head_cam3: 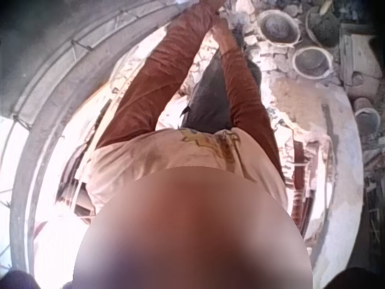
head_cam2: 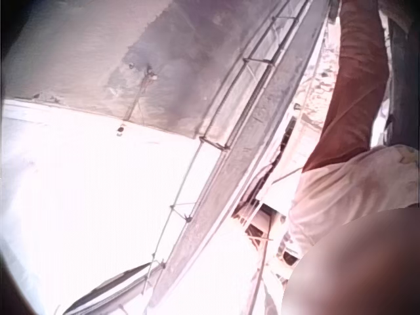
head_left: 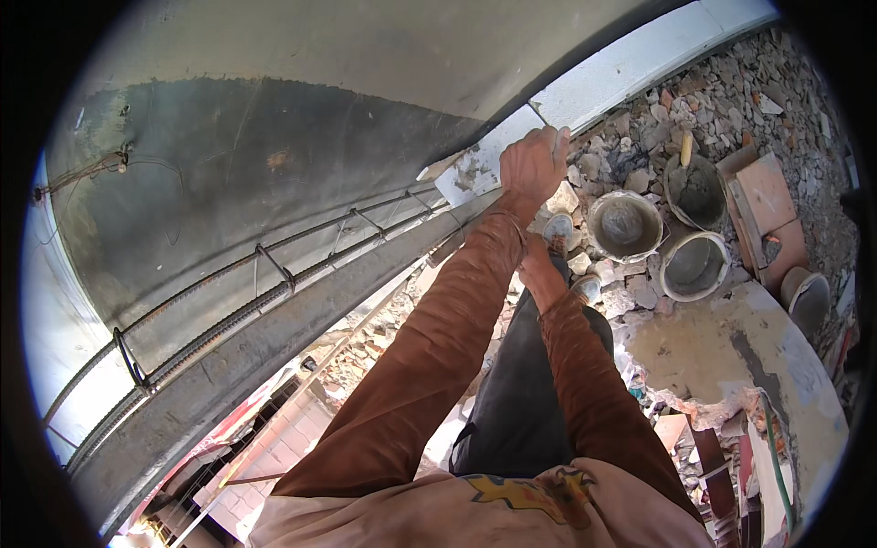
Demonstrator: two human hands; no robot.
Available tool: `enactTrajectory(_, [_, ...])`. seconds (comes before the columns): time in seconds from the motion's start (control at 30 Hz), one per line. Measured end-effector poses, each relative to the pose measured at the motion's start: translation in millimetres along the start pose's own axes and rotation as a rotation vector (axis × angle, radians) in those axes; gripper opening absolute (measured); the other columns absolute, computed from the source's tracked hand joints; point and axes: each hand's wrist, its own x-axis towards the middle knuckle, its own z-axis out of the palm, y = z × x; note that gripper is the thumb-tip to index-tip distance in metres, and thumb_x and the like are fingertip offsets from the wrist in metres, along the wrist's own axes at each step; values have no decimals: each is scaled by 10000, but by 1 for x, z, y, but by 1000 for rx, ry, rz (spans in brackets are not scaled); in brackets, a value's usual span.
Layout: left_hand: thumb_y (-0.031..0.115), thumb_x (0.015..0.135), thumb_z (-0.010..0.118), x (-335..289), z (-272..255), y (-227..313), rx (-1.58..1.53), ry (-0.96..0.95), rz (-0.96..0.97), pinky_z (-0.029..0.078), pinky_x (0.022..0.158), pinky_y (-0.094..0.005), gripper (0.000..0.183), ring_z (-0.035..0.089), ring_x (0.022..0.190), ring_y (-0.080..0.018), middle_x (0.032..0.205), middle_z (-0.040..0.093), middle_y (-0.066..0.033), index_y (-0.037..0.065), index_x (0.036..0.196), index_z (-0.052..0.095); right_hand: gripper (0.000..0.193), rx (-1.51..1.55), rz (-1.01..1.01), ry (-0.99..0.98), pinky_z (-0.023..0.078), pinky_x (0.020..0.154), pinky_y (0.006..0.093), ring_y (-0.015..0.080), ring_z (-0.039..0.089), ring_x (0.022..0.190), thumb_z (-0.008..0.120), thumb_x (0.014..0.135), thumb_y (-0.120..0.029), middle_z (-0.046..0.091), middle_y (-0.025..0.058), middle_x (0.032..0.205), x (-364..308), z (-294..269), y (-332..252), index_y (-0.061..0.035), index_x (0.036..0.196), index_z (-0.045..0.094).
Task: The person applies cement to a wall using a trowel and bucket, then uses a hammer to break a white block and places the pieces into the bucket. The person continues to apply cement to the wall in a construction setting.
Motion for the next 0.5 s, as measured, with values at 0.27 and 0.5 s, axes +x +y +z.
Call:
enactTrajectory(0.27, [319, 962, 580, -2, -6, -19, -45, 54, 98, 481, 632, -509, 364, 617, 667, -433, 708, 626, -218, 9, 776, 625, 91, -194, 28, 19, 191, 387, 282, 113, 327, 423, 588, 816, -59, 444, 9, 610, 5, -3, -3, -16, 745, 627])
enactTrajectory(0.5, [251, 940, 618, -12, -17, -16, -40, 108, 21, 492, 800, -490, 258, 605, 941, -427, 1030, 611, -253, -3, 983, 630, 109, -147, -7, -3, 251, 398, 325, 119, 364, 450, 608, 828, -69, 502, 17, 625, 5, 7, -25, 18, 778, 649])
